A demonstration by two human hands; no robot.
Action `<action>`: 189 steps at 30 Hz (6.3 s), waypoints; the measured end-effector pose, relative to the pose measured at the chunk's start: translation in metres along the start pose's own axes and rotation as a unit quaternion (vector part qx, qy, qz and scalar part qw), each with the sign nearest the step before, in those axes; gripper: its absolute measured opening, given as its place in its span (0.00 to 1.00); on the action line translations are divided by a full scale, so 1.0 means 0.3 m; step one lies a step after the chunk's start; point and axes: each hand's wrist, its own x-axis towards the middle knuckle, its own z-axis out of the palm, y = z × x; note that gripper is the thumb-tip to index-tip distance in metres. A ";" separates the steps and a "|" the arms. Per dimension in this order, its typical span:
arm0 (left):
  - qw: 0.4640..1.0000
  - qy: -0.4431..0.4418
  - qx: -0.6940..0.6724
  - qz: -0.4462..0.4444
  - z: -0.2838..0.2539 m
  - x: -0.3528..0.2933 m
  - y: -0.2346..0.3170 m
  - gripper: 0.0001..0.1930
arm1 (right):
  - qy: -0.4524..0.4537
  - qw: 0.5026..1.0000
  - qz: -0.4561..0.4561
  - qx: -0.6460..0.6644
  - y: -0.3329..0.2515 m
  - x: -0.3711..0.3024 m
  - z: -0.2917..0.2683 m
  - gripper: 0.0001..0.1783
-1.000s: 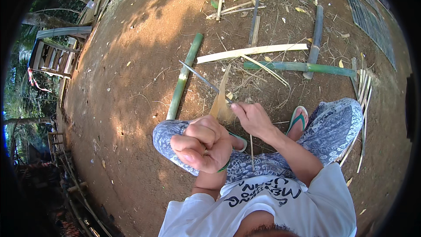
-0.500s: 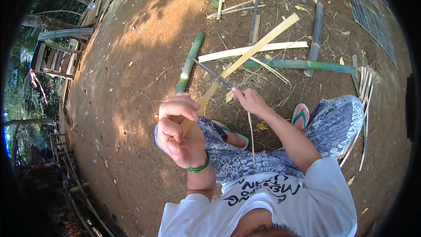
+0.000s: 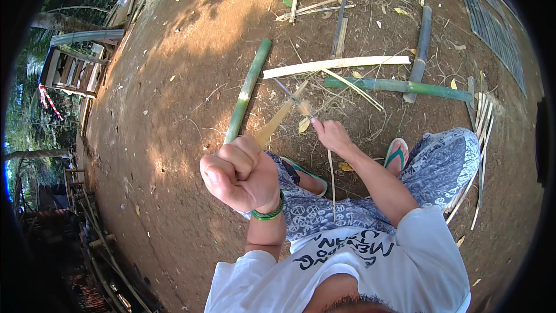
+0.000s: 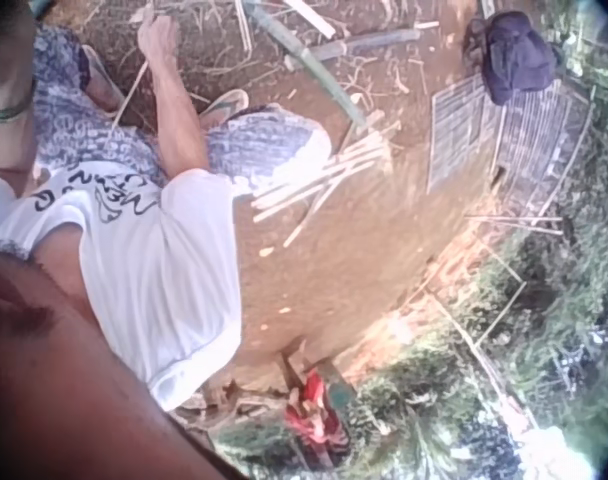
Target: The person sits on the ground and uses a large knife to split a long bamboo pole into thin strips. They repeatedly position the pole and strike it with the knife to separate the material, accumulating a pile of bamboo slats.
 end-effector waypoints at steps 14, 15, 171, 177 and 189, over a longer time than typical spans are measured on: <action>0.999 -0.002 0.029 0.022 -0.067 0.002 0.030 0.21 | 0.040 0.988 -0.039 0.143 -0.132 -0.068 -0.032 0.29; 0.999 0.000 0.033 0.023 -0.071 0.009 0.029 0.21 | 0.039 0.990 -0.022 0.132 -0.107 -0.060 -0.031 0.28; 0.957 0.038 0.286 -0.004 0.092 0.505 -0.204 0.13 | -0.187 0.724 -0.331 0.576 -0.508 0.055 -1.035 0.17; 0.953 0.015 0.303 0.009 0.066 0.526 -0.191 0.13 | 0.032 0.970 -0.224 0.090 -0.464 0.074 -1.056 0.18; 0.945 -0.047 0.322 -0.019 0.093 0.481 -0.190 0.07 | 0.272 0.927 -0.140 -0.217 -0.425 0.115 -1.105 0.23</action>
